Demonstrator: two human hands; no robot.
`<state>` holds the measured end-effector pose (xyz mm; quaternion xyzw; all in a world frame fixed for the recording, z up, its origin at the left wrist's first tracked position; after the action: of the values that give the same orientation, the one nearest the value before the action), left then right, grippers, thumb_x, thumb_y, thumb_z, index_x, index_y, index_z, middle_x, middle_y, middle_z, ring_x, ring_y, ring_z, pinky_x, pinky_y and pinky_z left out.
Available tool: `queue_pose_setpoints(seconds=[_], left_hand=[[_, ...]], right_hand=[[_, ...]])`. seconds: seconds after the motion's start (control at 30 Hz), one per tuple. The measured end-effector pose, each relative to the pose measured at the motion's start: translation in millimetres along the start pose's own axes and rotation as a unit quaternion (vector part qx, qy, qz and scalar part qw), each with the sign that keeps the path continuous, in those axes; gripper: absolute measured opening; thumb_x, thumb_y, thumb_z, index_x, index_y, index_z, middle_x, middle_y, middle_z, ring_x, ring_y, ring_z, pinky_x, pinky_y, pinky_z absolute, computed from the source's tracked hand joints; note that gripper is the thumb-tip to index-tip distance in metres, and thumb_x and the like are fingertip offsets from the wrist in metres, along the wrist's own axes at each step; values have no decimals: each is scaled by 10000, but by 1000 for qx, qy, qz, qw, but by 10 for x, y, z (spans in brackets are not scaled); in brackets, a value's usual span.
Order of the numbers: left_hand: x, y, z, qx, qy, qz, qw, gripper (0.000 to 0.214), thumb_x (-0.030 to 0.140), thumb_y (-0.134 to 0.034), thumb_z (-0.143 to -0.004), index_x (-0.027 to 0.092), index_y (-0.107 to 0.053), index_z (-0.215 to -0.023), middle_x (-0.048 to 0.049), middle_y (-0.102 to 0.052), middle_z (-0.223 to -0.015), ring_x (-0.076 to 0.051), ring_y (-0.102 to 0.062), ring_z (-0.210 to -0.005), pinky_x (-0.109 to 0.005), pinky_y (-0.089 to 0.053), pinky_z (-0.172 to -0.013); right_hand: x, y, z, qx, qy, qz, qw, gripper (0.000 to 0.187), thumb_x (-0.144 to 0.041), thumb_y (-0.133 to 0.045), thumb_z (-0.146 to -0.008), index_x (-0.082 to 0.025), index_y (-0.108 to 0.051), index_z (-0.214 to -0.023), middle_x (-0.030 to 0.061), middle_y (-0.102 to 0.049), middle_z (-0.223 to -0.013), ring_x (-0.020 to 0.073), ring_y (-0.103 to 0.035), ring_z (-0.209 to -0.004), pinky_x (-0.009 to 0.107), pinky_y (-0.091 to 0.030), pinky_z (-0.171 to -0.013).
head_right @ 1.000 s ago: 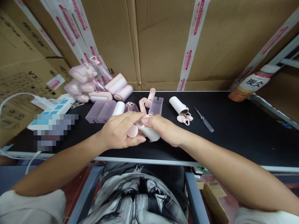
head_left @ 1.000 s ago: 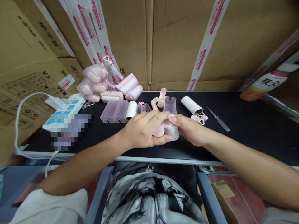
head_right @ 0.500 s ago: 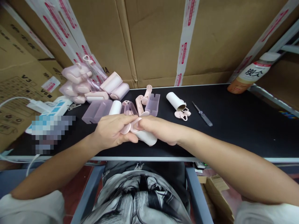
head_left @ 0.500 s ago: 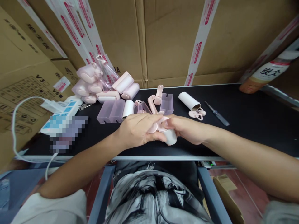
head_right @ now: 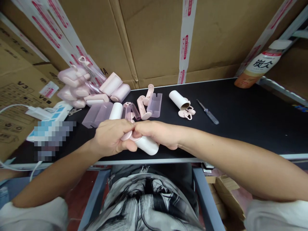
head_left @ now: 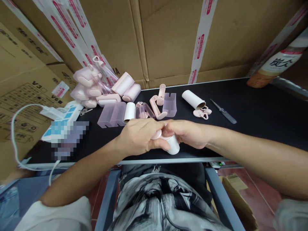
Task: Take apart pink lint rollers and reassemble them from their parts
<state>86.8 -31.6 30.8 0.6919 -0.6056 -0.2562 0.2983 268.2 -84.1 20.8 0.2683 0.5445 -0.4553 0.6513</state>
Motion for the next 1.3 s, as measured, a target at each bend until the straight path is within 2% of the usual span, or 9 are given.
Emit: queue_pose_setpoints(seconds=[0.13,0.23,0.37,0.57,0.7,0.83,1.03,1.17,1.3], left_hand=[[19,26,-66,4,16,31,999,694,796,-480,-1011,183,-804,-1046,-24,-785,-762,-144,-757,-712,-230,-555,-705],[-8,52,-69,13,21,80,996,674,830,-605,-923,192,-794,-1026,-20,-786,-769,-149,-753,-697,-235,-573,-718],[-86,52,-38,11,52,156,986,704,867,-668,-849,216,-806,-1080,-40,-791,-785,-175,-731,-659,-283,-604,-705],[-90,3,-47,33,34,237,970,608,736,-840,-809,196,-796,-1085,-60,-782,-822,-189,-733,-701,-316,-630,-744],[-96,7,-54,56,31,200,978,499,648,-851,-841,194,-793,-1041,-40,-775,-823,-154,-703,-678,-276,-596,-680],[-210,34,-31,89,103,191,972,471,625,-783,-907,170,-806,-1025,-61,-793,-856,-155,-696,-693,-284,-566,-675],[-332,-13,46,120,300,355,877,463,581,-692,-985,144,-746,-1126,-10,-719,-799,-98,-581,-530,-228,-462,-469],[-351,-35,78,69,328,416,845,457,570,-713,-978,163,-686,-1184,15,-695,-829,-78,-581,-479,-204,-454,-399],[-391,-12,84,2,358,480,801,439,541,-786,-931,186,-606,-1116,17,-683,-842,-124,-671,-521,-211,-495,-383]], right_hand=[[28,-7,-10,-2,33,14,999,315,-488,-654,-749,-188,-651,-848,8,-591,-755,152,-486,-660,276,-372,-558],[39,15,-6,-59,79,28,995,276,-446,-664,-858,-177,-697,-912,1,-617,-800,140,-497,-696,261,-390,-597],[51,79,-1,-113,149,44,981,453,-631,-686,-973,-182,-724,-921,-18,-590,-765,124,-487,-699,239,-400,-623],[166,103,-47,-76,121,93,985,798,-936,-524,-904,-168,-738,-888,18,-618,-761,141,-498,-689,253,-408,-600],[186,75,-48,-52,135,114,983,820,-948,-466,-917,-173,-724,-848,25,-607,-724,144,-496,-662,252,-423,-569],[162,112,-19,-54,140,63,987,834,-945,-507,-901,-156,-747,-1023,77,-716,-860,159,-615,-655,244,-493,-485],[155,185,6,-36,65,-77,994,664,-802,-644,-940,-173,-719,-1137,77,-774,-841,132,-597,-528,233,-520,-437],[126,245,18,-4,67,-63,996,688,-787,-678,-920,-166,-670,-1215,80,-784,-777,153,-611,-485,259,-553,-432],[24,385,70,117,141,-15,983,611,-734,-800,-840,-189,-666,-1083,51,-750,-714,171,-636,-488,258,-540,-398]])
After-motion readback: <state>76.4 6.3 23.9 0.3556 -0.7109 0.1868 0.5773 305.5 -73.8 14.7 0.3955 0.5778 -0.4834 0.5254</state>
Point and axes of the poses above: each hand's wrist, its own z-axis away from the middle knuckle, its own y-axis out of the back of the hand, x = y × z, the point moved 2 cm from there along -z, towards the middle knuckle
